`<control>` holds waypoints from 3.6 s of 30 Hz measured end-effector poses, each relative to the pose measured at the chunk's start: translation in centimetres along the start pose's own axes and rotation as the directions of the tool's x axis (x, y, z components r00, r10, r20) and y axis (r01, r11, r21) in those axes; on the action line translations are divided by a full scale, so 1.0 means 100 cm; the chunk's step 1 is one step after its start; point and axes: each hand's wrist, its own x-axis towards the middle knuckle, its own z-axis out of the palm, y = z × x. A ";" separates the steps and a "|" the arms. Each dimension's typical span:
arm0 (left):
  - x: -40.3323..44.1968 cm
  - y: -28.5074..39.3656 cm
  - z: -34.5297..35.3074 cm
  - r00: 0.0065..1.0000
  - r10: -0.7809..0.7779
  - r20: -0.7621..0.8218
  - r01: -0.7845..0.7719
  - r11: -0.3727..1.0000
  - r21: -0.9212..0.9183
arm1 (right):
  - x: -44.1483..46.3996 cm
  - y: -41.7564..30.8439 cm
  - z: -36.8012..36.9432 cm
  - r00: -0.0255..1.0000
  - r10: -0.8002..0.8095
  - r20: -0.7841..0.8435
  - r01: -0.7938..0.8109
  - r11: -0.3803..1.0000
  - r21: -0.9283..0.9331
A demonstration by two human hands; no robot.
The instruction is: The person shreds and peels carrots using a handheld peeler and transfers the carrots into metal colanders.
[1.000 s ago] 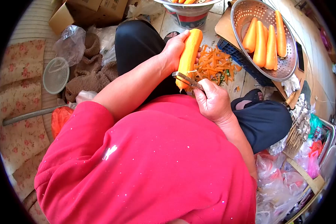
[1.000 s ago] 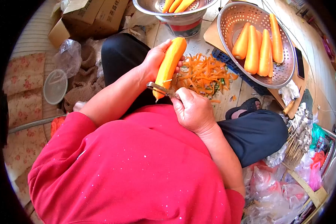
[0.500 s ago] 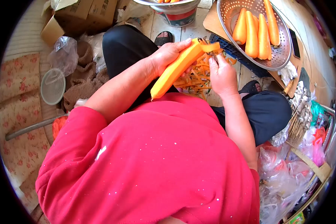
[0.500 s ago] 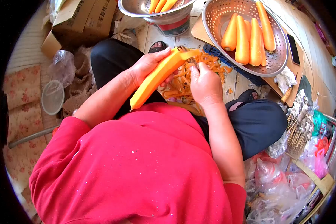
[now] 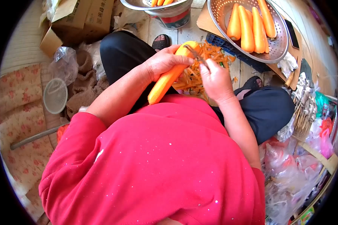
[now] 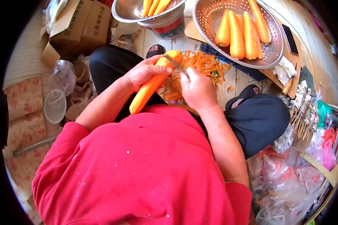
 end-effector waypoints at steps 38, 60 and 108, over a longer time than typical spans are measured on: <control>0.000 -0.012 -0.023 0.943 -0.070 0.326 0.247 0.803 -0.542 | 0.014 0.020 0.021 0.969 0.183 -0.168 -0.106 0.916 0.387; -0.018 0.045 -0.009 0.967 -0.211 0.146 0.197 0.975 0.106 | 0.036 0.042 0.007 0.939 0.312 -0.147 -0.256 0.916 0.309; 0.203 0.123 0.123 0.728 0.054 0.684 -0.534 -0.581 0.614 | 0.013 0.025 -0.016 0.875 0.207 0.438 -0.149 0.975 -0.164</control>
